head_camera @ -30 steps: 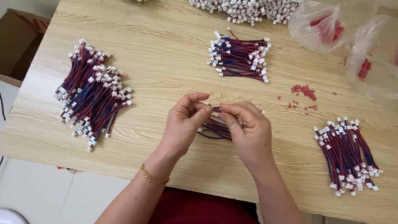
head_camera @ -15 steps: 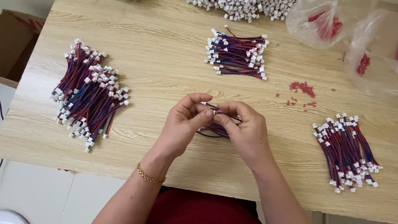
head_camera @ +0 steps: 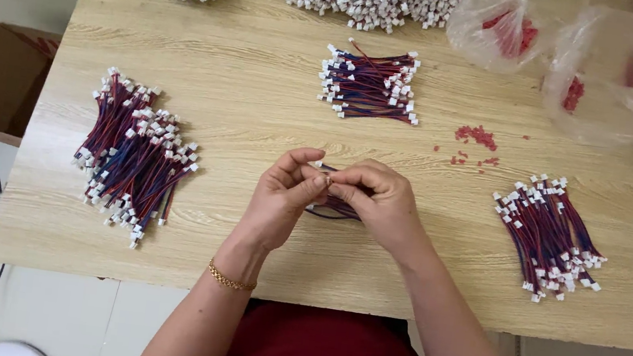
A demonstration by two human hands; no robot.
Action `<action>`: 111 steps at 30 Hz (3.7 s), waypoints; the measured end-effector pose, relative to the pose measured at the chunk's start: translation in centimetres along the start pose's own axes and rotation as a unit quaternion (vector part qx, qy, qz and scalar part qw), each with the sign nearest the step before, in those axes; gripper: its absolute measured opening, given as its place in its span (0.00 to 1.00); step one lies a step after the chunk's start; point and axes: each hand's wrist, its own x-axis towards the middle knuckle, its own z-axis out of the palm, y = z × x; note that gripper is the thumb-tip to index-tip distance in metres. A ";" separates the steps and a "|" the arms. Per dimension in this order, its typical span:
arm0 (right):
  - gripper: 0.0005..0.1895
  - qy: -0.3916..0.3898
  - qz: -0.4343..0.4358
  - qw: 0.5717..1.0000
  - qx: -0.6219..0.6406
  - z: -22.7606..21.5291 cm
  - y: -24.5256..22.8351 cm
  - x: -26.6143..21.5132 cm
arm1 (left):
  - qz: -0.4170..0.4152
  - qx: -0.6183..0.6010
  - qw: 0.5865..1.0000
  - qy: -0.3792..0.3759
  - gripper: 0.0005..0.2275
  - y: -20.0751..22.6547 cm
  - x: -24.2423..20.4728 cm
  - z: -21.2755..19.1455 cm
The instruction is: Bundle and organize small wire harnesses with connectors on a wooden table
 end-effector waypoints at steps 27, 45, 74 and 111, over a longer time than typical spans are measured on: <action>0.08 0.002 0.108 0.988 0.108 -0.6 0.8 -1.6 | -0.005 0.143 0.989 -0.045 0.13 1.9 -0.3 1.7; 0.09 0.155 0.207 0.850 -0.460 -12.1 10.6 -1.0 | 0.086 0.584 0.807 -0.003 0.08 3.3 5.0 -1.4; 0.07 0.164 0.214 0.959 0.088 -6.9 5.7 -3.1 | 0.213 0.725 0.654 0.034 0.06 -1.8 13.0 -1.0; 0.09 0.096 0.180 0.961 0.188 -2.6 0.1 -1.3 | 0.131 0.366 0.913 0.123 0.06 3.1 4.5 -0.3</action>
